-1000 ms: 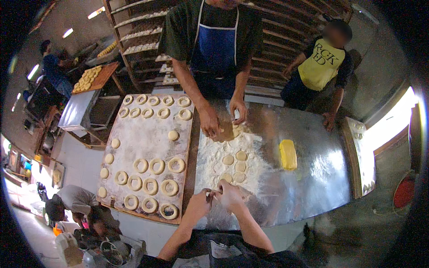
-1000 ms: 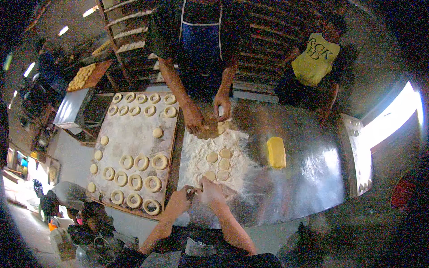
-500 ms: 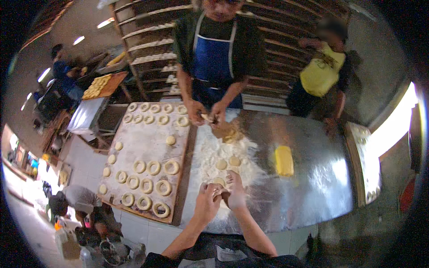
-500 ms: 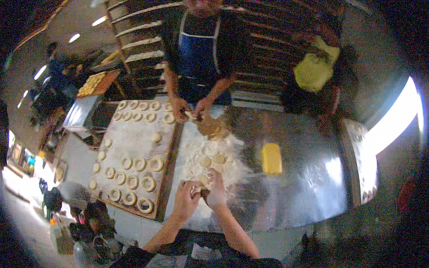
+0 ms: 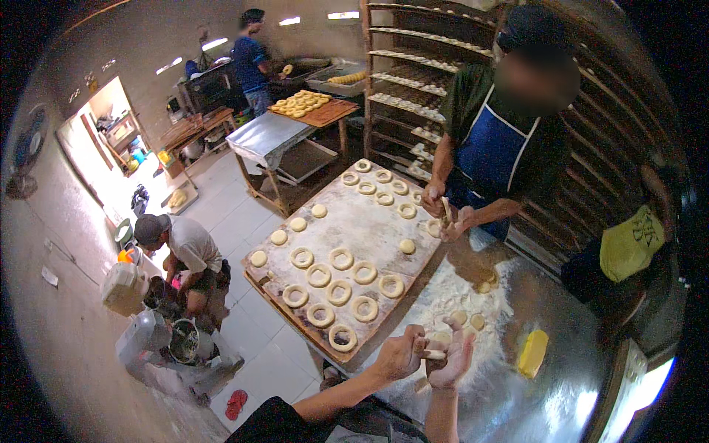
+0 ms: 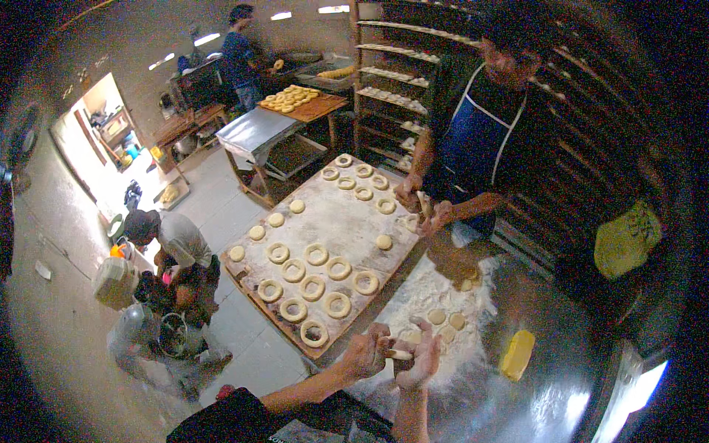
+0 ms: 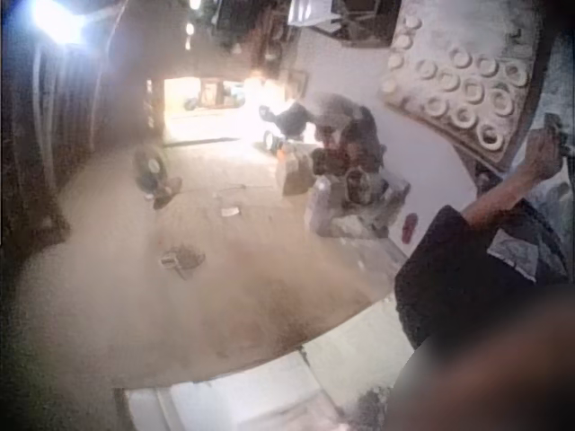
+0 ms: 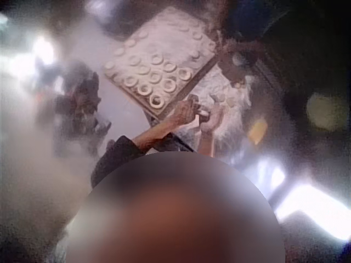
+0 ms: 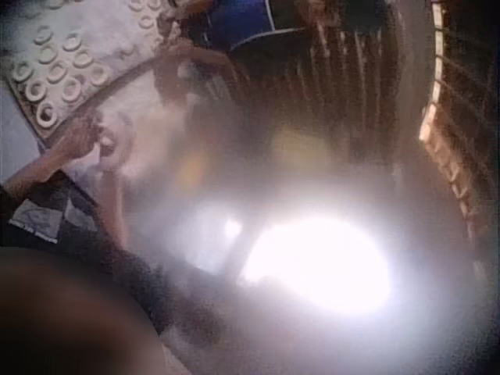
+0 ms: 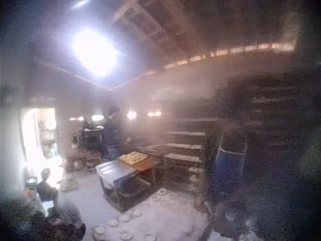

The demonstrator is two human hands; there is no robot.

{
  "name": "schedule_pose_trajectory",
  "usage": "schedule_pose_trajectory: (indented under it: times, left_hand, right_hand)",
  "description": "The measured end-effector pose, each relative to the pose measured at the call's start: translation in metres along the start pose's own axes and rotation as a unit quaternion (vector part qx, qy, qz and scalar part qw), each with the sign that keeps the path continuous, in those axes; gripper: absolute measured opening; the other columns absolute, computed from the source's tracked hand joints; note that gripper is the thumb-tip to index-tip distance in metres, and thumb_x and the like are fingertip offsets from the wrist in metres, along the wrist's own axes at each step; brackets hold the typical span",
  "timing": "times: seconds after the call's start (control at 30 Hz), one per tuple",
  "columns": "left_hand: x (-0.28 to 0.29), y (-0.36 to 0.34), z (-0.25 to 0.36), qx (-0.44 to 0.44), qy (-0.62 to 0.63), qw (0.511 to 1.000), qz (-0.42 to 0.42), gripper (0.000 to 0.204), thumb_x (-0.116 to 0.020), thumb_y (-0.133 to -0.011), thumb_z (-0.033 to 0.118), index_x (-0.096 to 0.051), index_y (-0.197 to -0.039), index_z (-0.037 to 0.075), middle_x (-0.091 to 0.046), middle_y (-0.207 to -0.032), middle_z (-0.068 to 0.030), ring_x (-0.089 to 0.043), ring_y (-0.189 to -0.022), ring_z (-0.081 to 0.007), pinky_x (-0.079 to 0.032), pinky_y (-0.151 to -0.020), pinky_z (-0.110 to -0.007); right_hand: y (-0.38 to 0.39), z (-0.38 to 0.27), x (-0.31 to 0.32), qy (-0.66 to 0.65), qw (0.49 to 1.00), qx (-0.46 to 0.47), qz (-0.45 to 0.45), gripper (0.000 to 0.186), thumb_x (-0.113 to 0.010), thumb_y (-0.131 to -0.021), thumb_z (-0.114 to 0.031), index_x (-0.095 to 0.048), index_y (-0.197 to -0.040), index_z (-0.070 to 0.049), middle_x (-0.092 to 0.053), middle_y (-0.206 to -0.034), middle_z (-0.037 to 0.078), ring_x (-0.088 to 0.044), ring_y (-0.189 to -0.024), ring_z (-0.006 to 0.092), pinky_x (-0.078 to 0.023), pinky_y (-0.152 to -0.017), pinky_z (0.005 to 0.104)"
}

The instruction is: The person shapes small dough pieces into ring shapes by hand and places them on a floured wooden board. The person repeatedly picks up dough, forms rings, and arranges them in rows on the board while coworkers work nearby.

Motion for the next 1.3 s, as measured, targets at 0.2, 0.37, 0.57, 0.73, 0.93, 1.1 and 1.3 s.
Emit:
schedule_pose_trajectory:
  times: [0.2, 0.37, 0.57, 0.73, 0.93, 1.1, 1.3]
  left_hand:
    - [0.07, -0.003, -0.02, 0.049, 0.031, 0.99, 0.129, 0.019, -0.045, -0.104, 0.021, -0.041, -0.112, 0.004, -0.06, -0.075, -0.0209, -0.062, -0.063, -0.0441, -0.047, -0.053, -0.05]
    - [0.137, -0.007, -0.018, 0.015, -0.064, 0.984, 0.168, 0.022, -0.046, -0.102, 0.014, -0.044, -0.123, 0.007, -0.065, -0.081, -0.0175, -0.065, -0.064, -0.04, -0.051, -0.059, -0.045]
    - [0.221, -0.024, -0.035, 0.026, -0.103, 0.982, 0.158, 0.017, -0.045, -0.101, 0.011, -0.053, -0.114, 0.004, -0.062, -0.076, -0.0182, -0.065, -0.061, -0.0348, -0.048, -0.051, -0.042]
    - [0.274, -0.026, -0.066, 0.14, -0.107, 0.968, 0.177, 0.02, -0.042, -0.104, 0.018, -0.055, -0.114, 0.005, -0.06, -0.068, -0.0196, -0.065, -0.059, -0.0378, -0.048, -0.049, -0.047]
    - [0.316, -0.033, -0.088, 0.173, -0.076, 0.961, 0.201, 0.021, -0.04, -0.106, 0.02, -0.048, -0.117, 0.005, -0.06, -0.073, -0.0218, -0.064, -0.064, -0.0408, -0.048, -0.059, -0.049]
    - [0.335, -0.04, -0.1, 0.231, -0.098, 0.951, 0.179, 0.024, -0.038, -0.106, 0.022, -0.045, -0.12, 0.004, -0.062, -0.091, -0.0266, -0.063, -0.075, -0.0468, -0.05, -0.07, -0.054]
    - [0.389, -0.057, -0.122, 0.306, -0.446, 0.826, 0.158, 0.052, -0.051, -0.1, 0.038, -0.043, -0.135, 0.001, -0.049, -0.126, -0.0316, -0.051, -0.117, -0.0474, -0.039, -0.096, -0.062]
  right_hand:
    - [-0.03, 0.045, -0.044, 0.265, 0.954, -0.009, -0.142, 0.058, -0.045, -0.098, -0.051, -0.042, -0.135, -0.007, -0.063, -0.107, 0.011, -0.065, -0.084, 0.0197, -0.051, -0.067, 0.0257]
    - [-0.057, 0.092, -0.079, 0.542, 0.795, 0.136, -0.237, 0.047, -0.058, -0.092, -0.027, -0.051, -0.132, -0.003, -0.048, -0.136, 0.018, -0.049, -0.124, 0.0278, -0.042, -0.104, 0.0391]
    - [-0.112, 0.185, -0.096, 0.417, 0.876, 0.023, -0.242, 0.029, -0.064, -0.087, -0.026, -0.069, -0.1, -0.001, -0.044, -0.138, 0.018, -0.043, -0.131, 0.0284, -0.041, -0.105, 0.04]
    - [-0.131, 0.213, -0.152, 0.44, 0.872, -0.01, -0.214, 0.044, -0.061, -0.085, -0.019, -0.053, -0.126, -0.006, -0.047, -0.132, 0.012, -0.049, -0.118, 0.0212, -0.042, -0.097, 0.0349]
    - [-0.139, 0.231, -0.216, 0.189, 0.946, -0.181, -0.19, 0.056, -0.057, -0.092, -0.026, -0.038, -0.143, -0.012, -0.056, -0.102, 0.005, -0.055, -0.071, 0.0111, -0.046, -0.056, 0.0244]
    - [-0.16, 0.263, -0.234, 0.454, 0.852, -0.11, -0.236, 0.064, -0.045, -0.102, -0.051, -0.035, -0.145, -0.006, -0.059, -0.113, 0.014, -0.059, -0.103, 0.0245, -0.048, -0.093, 0.0386]
    - [-0.18, 0.236, -0.243, 0.743, 0.668, 0.018, -0.037, 0.079, -0.061, -0.093, -0.045, -0.025, -0.152, -0.005, -0.059, -0.121, 0.026, -0.056, -0.113, 0.0428, -0.041, -0.102, 0.0498]
Point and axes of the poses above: each hand's wrist, its own y-axis away from the middle knuckle, its own x-axis out of the back of the hand, z = x × y, the point moved 5 cm from there along -y, towards the middle knuckle
